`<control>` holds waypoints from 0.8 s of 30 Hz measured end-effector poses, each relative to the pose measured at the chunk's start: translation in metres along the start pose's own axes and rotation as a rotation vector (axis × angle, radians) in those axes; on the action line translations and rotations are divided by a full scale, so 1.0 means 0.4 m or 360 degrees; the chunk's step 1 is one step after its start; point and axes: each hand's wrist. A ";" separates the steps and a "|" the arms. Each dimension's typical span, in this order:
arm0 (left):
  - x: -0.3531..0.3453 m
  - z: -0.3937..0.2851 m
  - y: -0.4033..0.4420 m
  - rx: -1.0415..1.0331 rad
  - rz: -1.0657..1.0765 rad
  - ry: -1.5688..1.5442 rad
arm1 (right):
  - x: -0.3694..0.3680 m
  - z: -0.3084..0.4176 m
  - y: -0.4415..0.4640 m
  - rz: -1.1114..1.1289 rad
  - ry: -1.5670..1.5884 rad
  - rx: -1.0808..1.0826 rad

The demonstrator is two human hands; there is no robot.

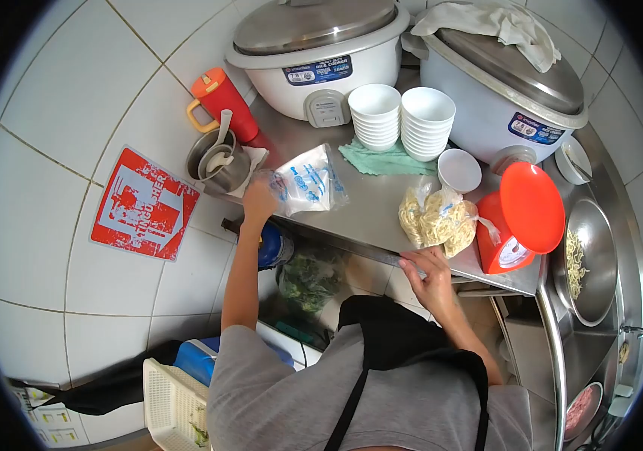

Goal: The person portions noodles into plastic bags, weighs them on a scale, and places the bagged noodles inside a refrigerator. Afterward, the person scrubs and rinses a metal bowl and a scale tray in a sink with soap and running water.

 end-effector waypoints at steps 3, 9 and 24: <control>0.096 -0.089 0.004 0.0000 0.0016 -0.0011 | -0.016 0.002 0.010 0.0111 0.0016 0.0030; 0.094 -0.219 0.105 -0.0423 0.0038 0.0140 | -0.064 0.024 0.045 0.0288 -0.0142 0.0152; 0.245 -0.268 0.133 -0.0564 0.1068 -0.0240 | -0.324 -0.099 0.299 0.0337 -0.1047 0.0387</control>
Point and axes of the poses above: each hand's wrist, its own y-axis towards the middle knuckle, its own x-axis out of the back of the hand, z = x × y, and after that the axes turned 7 degrees about z, right-handed
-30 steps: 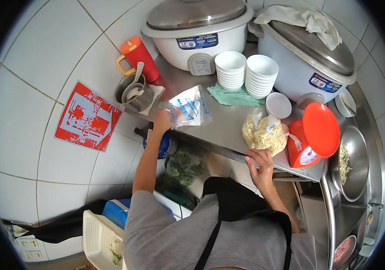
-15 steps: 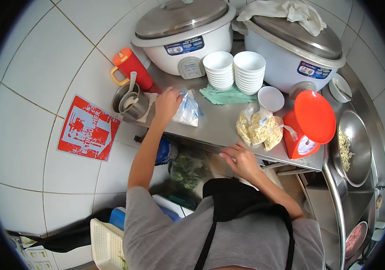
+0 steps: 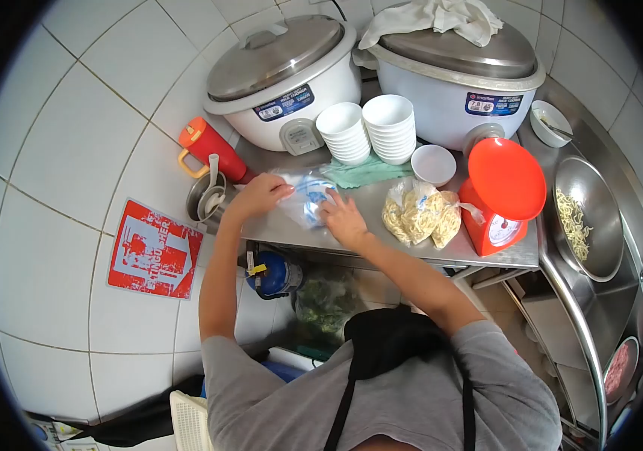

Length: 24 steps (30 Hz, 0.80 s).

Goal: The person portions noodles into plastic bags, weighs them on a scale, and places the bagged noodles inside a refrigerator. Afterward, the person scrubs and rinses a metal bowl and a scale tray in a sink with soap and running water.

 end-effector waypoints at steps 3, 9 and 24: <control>0.039 -0.040 -0.070 0.0160 -0.0051 -0.0250 | -0.042 -0.028 0.009 0.0177 0.0119 -0.0076; 0.124 -0.105 -0.170 0.0170 -0.0912 -0.1107 | 0.022 -0.046 0.037 0.0601 0.0375 -0.0142; -0.010 -0.288 -0.122 -0.0498 -0.1323 -0.0808 | 0.534 -0.176 -0.402 -0.0106 0.0703 -0.0919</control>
Point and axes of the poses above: each hand's wrist, its own y-axis towards the middle knuckle, its own x-axis out of the back of the hand, z = x × y, and after that the axes turned 7 degrees about z, right-handed
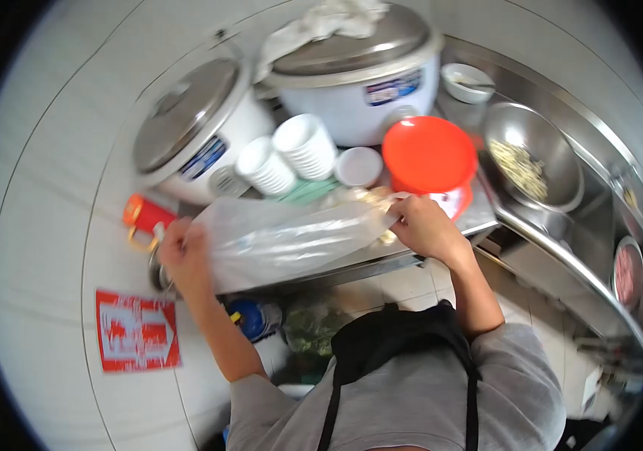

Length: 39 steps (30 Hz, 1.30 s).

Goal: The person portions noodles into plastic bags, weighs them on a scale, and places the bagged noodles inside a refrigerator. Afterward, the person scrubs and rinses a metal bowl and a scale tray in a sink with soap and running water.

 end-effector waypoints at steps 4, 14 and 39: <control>-0.180 -0.094 -0.020 -0.0442 -0.0313 -0.0417 | 0.134 0.084 -0.115 0.0062 0.0867 -0.0197; -0.638 -0.255 -0.143 -0.0034 0.1135 -0.1688 | 0.153 -0.016 -0.221 -0.1324 0.1034 -0.0052; -1.366 -0.397 -0.117 0.0309 0.1333 -0.1243 | 0.587 -0.928 -0.175 -0.0420 0.0811 -0.0490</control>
Point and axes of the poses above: each hand's wrist, its own y-axis towards the middle knuckle, its own x-axis out of the back of the hand, z = x × y, and after that the axes turned 7 degrees about z, right-handed
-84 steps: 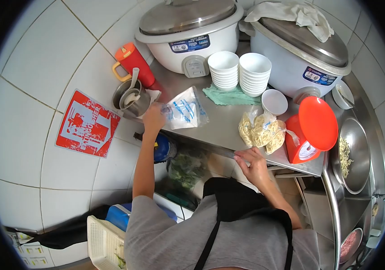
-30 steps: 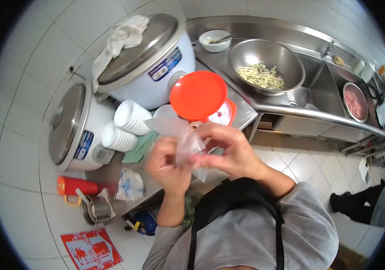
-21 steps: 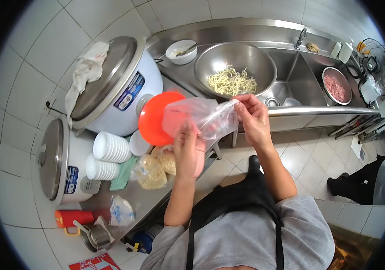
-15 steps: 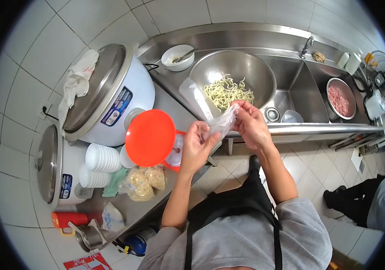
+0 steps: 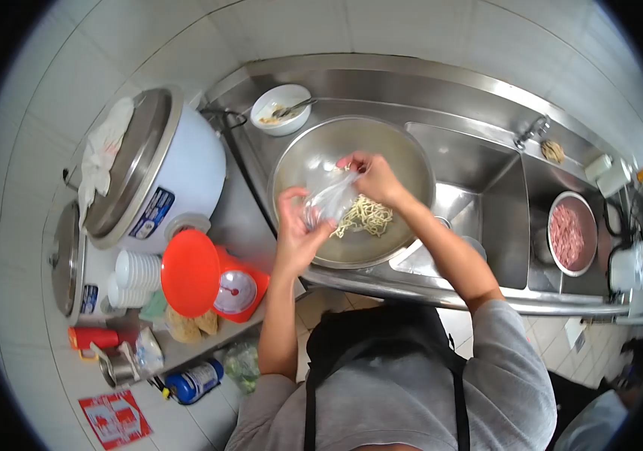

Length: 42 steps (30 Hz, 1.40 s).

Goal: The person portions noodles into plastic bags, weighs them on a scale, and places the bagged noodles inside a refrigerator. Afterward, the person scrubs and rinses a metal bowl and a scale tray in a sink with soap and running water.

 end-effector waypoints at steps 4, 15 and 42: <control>0.108 0.039 0.061 -0.0203 -0.0455 0.1459 | 0.021 0.054 0.077 0.0800 0.0270 -0.0233; 0.160 0.167 0.100 -0.0018 -0.0414 0.0989 | -0.252 -0.215 0.171 0.0241 -0.1376 -0.0271; 0.087 0.238 0.177 0.0280 0.0089 0.1622 | -0.038 -0.194 -0.003 0.1447 -0.0260 -0.0830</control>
Point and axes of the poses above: each hand's wrist, its own y-axis towards the middle knuckle, its own x-axis out of the back of the hand, z = x × y, and after that the axes turned 7 degrees about z, right-handed
